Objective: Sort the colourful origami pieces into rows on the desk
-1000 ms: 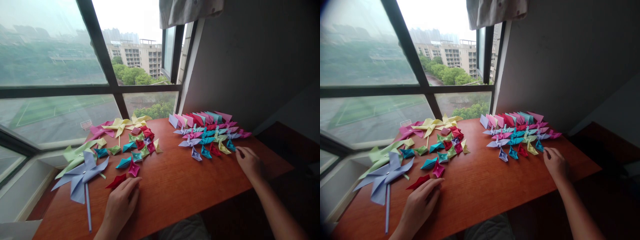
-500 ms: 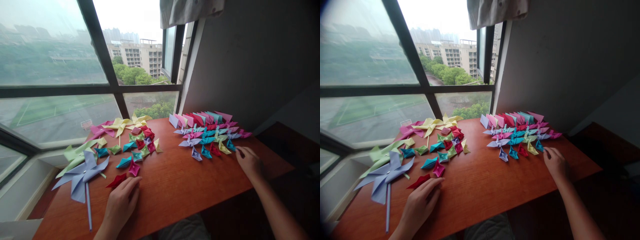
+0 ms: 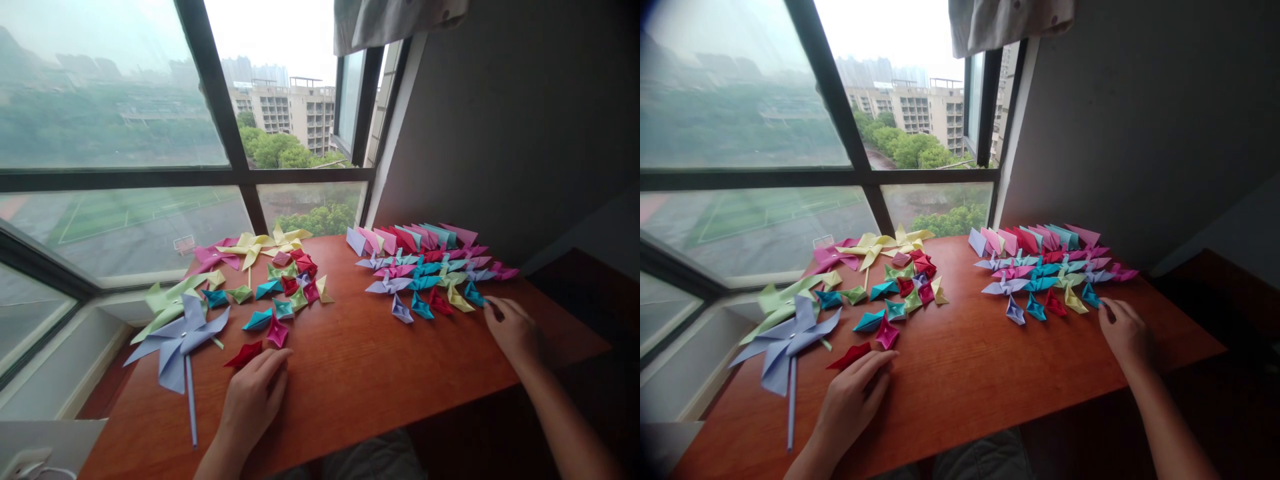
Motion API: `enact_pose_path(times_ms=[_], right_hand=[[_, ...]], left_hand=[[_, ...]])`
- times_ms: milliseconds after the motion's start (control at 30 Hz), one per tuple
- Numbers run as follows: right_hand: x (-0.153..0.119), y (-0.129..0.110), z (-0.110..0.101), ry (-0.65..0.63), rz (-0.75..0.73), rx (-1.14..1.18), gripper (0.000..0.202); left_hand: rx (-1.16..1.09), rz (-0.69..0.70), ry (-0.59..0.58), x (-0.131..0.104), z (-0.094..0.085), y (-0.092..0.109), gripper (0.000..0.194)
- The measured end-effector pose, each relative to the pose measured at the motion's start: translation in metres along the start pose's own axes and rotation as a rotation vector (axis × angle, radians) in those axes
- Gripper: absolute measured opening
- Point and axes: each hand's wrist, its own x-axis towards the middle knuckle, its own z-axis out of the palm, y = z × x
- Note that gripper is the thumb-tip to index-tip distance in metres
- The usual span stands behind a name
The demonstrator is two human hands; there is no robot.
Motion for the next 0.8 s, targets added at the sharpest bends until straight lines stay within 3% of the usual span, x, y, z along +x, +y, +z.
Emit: enact_pose_path(times_ms=[633,800], right_hand=[[0.004,-0.011,-0.007,0.012,0.02,0.005,0.033],[0.002,-0.024,-0.021,0.12,0.076,0.03,0.036]], left_hand=[[0.003,0.02,0.012,0.0,0.001,-0.002,0.023],[-0.003,0.001,0.007,0.0,0.0,0.001,0.024]])
